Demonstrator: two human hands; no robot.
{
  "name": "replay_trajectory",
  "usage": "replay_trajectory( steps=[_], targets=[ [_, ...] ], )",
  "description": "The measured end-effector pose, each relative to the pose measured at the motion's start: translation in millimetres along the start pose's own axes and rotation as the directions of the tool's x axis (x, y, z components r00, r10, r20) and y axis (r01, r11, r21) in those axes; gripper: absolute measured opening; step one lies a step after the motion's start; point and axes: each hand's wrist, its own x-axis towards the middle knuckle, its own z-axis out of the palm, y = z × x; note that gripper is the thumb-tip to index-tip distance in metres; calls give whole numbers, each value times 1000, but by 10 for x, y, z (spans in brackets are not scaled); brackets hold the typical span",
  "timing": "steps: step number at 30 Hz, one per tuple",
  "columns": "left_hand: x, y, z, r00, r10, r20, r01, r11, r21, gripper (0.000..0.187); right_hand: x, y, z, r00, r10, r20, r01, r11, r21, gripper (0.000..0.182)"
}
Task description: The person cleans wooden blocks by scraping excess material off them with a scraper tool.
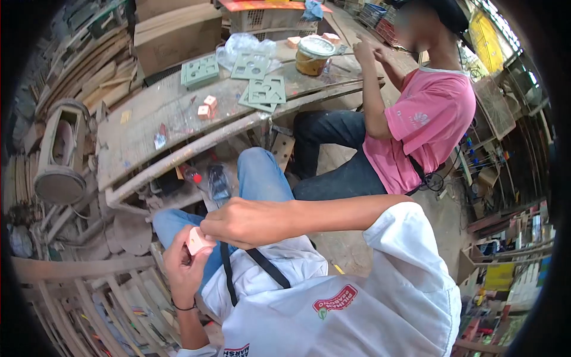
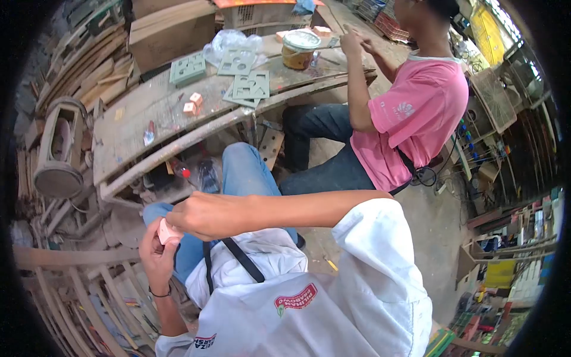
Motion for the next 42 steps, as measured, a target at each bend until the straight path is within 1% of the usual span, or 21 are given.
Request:
replay_trajectory(
  steps=[4,5,6,10,12,13,14,15,16,17,20,22,24,26,28,30,32,36,38,40,42],
  targets=[
    [101,151,-8,996,83,-21,-81,995,65,40,7,-63,2,987,32,-156,-20,997,76,10],
    [144,157,-30,981,194,5,-192,966,173,41,18,-102,-17,986,24,-163,-14,998,66,10],
    [170,177,-46,955,293,41,-293,916,274,42,25,-165,-43,976,115,-186,-95,989,116,10],
    [322,437,-107,946,288,147,-321,886,335,45,73,-252,-167,927,303,-223,-252,940,229,12],
    [404,526,-133,899,372,232,-438,790,430,49,97,-142,-134,913,323,-251,-241,921,305,13],
    [486,539,-156,825,470,312,-564,658,499,50,106,-101,-119,896,354,-270,-237,893,383,15],
    [527,596,-155,825,471,311,-564,657,501,50,101,-64,-147,897,351,-269,-235,893,383,15],
    [548,690,-153,811,434,393,-586,602,543,50,93,-35,-206,815,580,11,-421,579,699,16],
    [586,752,-164,793,389,469,-609,541,580,50,97,-19,-246,682,641,352,-550,132,825,18],
    [649,774,-182,796,388,464,-604,538,587,50,137,-63,-286,679,632,374,-501,26,865,20],
    [794,787,-240,797,308,520,-596,547,588,50,188,22,-359,675,615,407,-513,-6,858,22],
    [905,692,-261,785,397,476,-617,573,539,50,257,86,-389,702,594,393,-544,91,834,23],
    [1005,575,-269,813,435,387,-581,642,501,46,368,155,-375,780,624,-42,-523,688,504,21],
    [1049,587,-276,942,265,207,-326,871,368,39,470,251,-425,862,448,-237,-355,867,350,17],
    [1132,454,-284,963,243,119,-265,936,233,36,545,306,-549,862,486,-144,-396,823,406,14],
    [1214,405,-317,985,117,129,-133,983,128,36,620,344,-664,883,458,-106,-416,865,280,11],
    [1272,399,-311,986,47,159,-24,989,-143,37,707,284,-733,895,432,-110,-394,882,257,11],
    [1388,300,-389,980,6,197,39,973,-226,38,824,371,-860,936,350,-49,-340,929,146,13],
    [1438,247,-400,981,18,192,39,957,-289,38,873,527,-861,992,73,-104,-79,995,-59,15],
    [1477,228,-405,982,15,186,48,943,-330,39,902,586,-873,995,16,-101,-26,995,-100,15],
    [1511,208,-413,978,-22,208,96,930,-356,37,896,685,-886,997,-66,31,72,960,-270,19]
  ],
)
